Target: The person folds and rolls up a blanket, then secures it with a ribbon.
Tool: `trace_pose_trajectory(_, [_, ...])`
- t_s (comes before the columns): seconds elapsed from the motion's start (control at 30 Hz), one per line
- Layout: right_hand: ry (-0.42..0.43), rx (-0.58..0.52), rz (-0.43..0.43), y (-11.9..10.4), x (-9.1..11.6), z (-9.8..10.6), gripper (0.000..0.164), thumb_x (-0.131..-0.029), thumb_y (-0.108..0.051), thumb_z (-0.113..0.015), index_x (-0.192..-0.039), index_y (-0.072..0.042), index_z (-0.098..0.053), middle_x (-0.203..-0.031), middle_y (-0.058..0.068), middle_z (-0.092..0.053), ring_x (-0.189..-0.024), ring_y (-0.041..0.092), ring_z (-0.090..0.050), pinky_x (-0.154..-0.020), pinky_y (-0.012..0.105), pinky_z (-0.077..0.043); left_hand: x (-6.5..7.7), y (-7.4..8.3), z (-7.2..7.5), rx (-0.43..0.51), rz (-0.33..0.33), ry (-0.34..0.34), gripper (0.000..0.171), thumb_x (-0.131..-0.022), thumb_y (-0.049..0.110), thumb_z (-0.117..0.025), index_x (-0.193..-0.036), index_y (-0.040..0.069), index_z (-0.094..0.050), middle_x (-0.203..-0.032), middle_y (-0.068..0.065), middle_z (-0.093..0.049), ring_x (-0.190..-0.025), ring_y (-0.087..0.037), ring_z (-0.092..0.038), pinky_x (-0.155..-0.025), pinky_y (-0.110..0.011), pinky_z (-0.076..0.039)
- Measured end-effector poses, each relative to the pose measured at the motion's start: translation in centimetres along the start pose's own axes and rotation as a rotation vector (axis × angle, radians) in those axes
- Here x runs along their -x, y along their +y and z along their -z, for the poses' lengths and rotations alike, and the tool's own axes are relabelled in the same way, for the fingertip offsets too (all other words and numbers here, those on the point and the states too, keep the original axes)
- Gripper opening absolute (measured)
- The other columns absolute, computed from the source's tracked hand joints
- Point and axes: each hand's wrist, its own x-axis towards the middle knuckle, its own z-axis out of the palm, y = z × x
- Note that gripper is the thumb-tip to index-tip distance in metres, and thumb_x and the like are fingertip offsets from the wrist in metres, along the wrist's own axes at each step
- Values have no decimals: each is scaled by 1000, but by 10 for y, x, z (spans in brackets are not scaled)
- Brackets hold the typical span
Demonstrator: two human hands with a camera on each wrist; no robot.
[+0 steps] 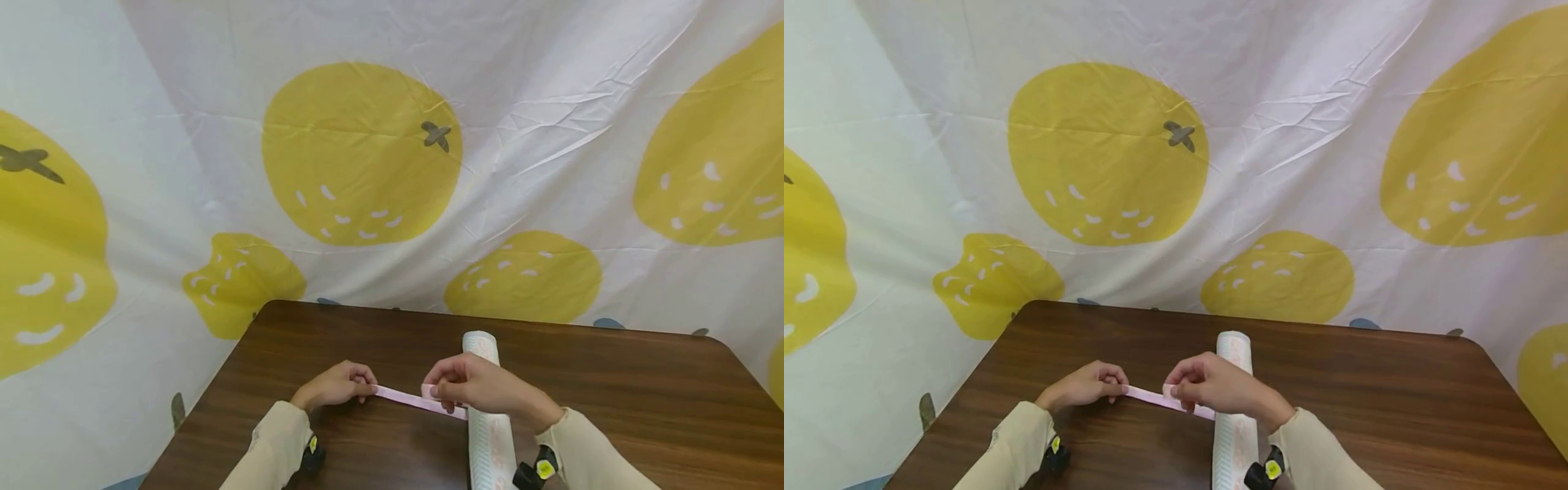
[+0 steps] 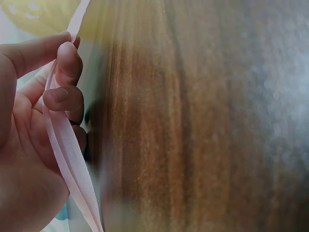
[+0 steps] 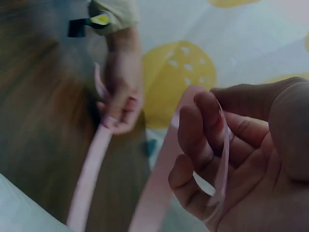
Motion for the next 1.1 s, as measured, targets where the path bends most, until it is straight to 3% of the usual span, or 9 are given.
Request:
trace_pose_trajectory(0.23, [12, 43, -50, 16, -14, -36, 12, -90, -4, -61, -94, -2, -72, -65, -2, -60, -58, 5, -52, -52, 19, -40, -1, -1, 0, 2, -4, 7, 11, -93, 15, -67, -90, 5, -69, -66, 1, -58, -61, -12, -50, -55, -22, -35])
trace_pose_trajectory(0.53, [-22, 132, -125, 36, -20, -66, 8, -89, -2, -63, -86, -2, -71, -62, -4, -59, -54, 5, -54, -51, 20, -45, -1, -1, -1, 15, -5, 7, 11, -94, 14, -66, -91, 4, -68, -65, 1, -57, -61, -11, -50, -56, -22, -35])
trace_pose_trajectory(0.8, [-34, 199, -133, 43, -15, -73, 9, -87, -1, -62, -88, -2, -71, -66, -9, -58, -56, 0, -50, -53, 17, -42, -1, 0, -2, 7, -7, 9, 11, -94, 15, -66, -91, 5, -69, -66, 1, -57, -62, -11, -50, -57, -22, -36])
trace_pose_trajectory(1.1, [-61, 129, -131, 47, -11, -70, 11, -90, -4, -62, -94, 0, -71, -63, -6, -60, -54, 2, -54, -51, 18, -43, 0, -2, -2, 25, -16, 11, 11, -94, 15, -67, -91, 5, -69, -66, 1, -57, -62, -12, -50, -56, -22, -36])
